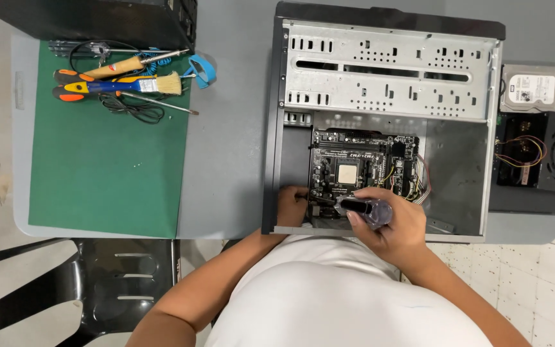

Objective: Removing a motherboard from a computer case by unscrewing it and disconnecting cables, followed by cleaning the board with a brush.

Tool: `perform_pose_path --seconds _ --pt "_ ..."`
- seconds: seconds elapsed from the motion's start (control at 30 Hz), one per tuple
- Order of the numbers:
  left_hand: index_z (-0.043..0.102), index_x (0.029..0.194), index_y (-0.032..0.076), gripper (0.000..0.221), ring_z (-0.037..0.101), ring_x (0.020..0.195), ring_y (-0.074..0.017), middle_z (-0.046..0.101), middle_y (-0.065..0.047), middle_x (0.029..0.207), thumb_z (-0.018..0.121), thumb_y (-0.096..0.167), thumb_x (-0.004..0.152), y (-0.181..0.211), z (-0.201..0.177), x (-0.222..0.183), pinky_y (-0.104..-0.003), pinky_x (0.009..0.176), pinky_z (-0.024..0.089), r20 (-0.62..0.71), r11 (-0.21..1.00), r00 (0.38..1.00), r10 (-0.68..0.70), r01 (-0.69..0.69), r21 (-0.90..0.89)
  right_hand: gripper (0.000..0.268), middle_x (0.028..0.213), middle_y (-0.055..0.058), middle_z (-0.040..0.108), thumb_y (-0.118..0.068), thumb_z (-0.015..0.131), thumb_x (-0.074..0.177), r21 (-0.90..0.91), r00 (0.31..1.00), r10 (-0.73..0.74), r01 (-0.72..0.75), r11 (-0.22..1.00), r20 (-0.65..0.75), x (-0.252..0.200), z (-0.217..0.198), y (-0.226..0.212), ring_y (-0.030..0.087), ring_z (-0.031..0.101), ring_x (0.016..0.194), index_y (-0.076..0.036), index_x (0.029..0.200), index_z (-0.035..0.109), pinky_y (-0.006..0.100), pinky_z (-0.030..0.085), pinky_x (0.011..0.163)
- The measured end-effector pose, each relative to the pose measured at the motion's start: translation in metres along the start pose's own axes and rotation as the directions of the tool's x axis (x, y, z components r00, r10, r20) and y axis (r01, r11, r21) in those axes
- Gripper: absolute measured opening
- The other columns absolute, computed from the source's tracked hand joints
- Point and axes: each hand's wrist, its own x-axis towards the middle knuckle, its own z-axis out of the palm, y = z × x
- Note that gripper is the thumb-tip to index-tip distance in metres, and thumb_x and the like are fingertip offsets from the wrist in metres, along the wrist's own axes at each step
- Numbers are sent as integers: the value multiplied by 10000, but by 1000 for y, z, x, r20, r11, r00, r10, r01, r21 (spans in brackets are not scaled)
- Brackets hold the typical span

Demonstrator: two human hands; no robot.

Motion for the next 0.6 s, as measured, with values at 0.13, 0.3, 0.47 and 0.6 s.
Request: perform_pose_path --seconds 0.13,0.3,0.47,0.6 --pt "623 1084 -7 306 586 907 -299 586 -159 932 481 -92 827 24 -8 -7 -384 805 509 25 982 991 135 -137 128 254 644 53 666 -290 735 711 111 999 4 1 994 -42 7 -12 -17 257 630 512 -171 928 683 312 517 484" --pt "601 1078 25 324 581 938 -333 536 -157 962 624 -78 771 34 -12 -13 -418 781 525 116 910 927 357 -374 182 239 674 9 678 -311 726 716 77 994 -27 35 996 -108 10 -20 -15 234 633 530 -177 910 686 306 511 500" --pt "677 983 171 202 610 787 -287 586 -83 828 697 125 787 -18 14 16 -381 730 514 109 849 892 438 -450 276 223 634 54 643 -310 723 746 124 982 -36 60 991 -183 15 -30 -33 250 601 507 -140 890 710 306 486 515" --pt "577 630 113 178 559 609 -274 595 -101 620 644 234 744 -70 41 45 -406 580 381 161 764 846 508 -529 371 188 967 10 675 -233 646 881 -56 987 47 -57 997 -156 3 -43 -34 122 628 858 -134 1032 695 244 462 806"
